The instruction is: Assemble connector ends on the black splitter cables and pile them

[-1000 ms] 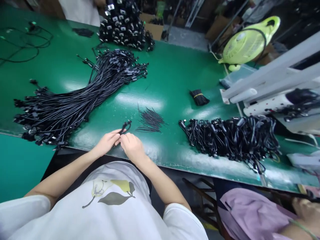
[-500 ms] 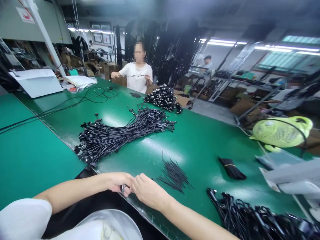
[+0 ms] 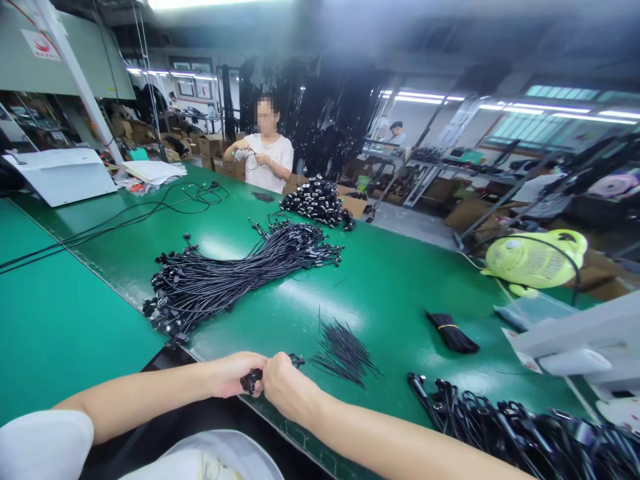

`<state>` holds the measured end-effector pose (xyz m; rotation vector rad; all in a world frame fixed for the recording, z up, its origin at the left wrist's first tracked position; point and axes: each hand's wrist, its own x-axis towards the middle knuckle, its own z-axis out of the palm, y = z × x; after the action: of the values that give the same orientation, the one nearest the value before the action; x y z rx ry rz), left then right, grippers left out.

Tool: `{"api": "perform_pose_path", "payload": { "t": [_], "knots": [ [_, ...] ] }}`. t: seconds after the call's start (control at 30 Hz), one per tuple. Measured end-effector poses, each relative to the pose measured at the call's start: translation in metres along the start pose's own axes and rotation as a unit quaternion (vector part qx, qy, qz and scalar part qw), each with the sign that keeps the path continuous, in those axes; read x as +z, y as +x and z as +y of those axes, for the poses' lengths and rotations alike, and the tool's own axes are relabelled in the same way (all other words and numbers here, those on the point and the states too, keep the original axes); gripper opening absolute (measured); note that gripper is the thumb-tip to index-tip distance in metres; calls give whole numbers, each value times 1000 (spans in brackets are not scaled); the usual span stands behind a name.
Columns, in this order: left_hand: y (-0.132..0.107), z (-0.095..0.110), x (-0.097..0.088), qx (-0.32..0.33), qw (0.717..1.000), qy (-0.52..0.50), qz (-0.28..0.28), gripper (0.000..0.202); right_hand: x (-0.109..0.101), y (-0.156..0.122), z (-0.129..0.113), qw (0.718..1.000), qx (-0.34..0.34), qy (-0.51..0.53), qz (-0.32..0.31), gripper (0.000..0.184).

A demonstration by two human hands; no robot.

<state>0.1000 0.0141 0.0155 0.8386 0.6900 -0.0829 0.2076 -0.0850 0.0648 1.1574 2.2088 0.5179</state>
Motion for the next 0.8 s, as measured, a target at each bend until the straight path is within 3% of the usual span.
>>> {"api": "perform_pose_path", "payload": {
  "t": [0.1,0.17,0.23,0.3,0.37,0.47,0.57,0.6,0.63,0.67,0.7,0.73,0.8],
  "knots": [
    [5,-3,3,33,999,-10,40,29,7,8,5,993,43,102,-47,14],
    [9,-4,5,75,995,-18,63,35,14,13,12,972,95,208,-61,17],
    [13,-4,7,128,987,-30,92,41,21,18,17,937,171,303,-40,21],
    [18,-4,7,180,974,-47,127,46,27,24,16,882,261,392,20,25],
    [23,-3,4,234,960,-52,147,49,34,31,9,792,339,497,101,29],
    [23,2,-4,278,953,9,122,56,46,42,-11,589,378,685,201,36],
    [12,10,-10,335,920,170,112,62,60,42,-21,372,330,849,179,40],
    [7,11,-11,361,896,237,105,63,63,39,-20,320,320,876,166,41],
    [2,12,-12,383,869,303,87,62,65,35,-17,286,321,888,163,42],
    [-2,11,-12,392,844,362,58,61,66,30,-13,269,334,887,173,44],
    [-3,10,-13,386,828,405,24,60,65,24,-9,272,354,873,197,45],
    [-4,8,-13,369,825,428,-7,61,62,19,-6,293,375,850,224,45],
    [-1,7,-16,317,857,406,-18,71,52,13,-6,374,379,804,265,42]
  ]
}}
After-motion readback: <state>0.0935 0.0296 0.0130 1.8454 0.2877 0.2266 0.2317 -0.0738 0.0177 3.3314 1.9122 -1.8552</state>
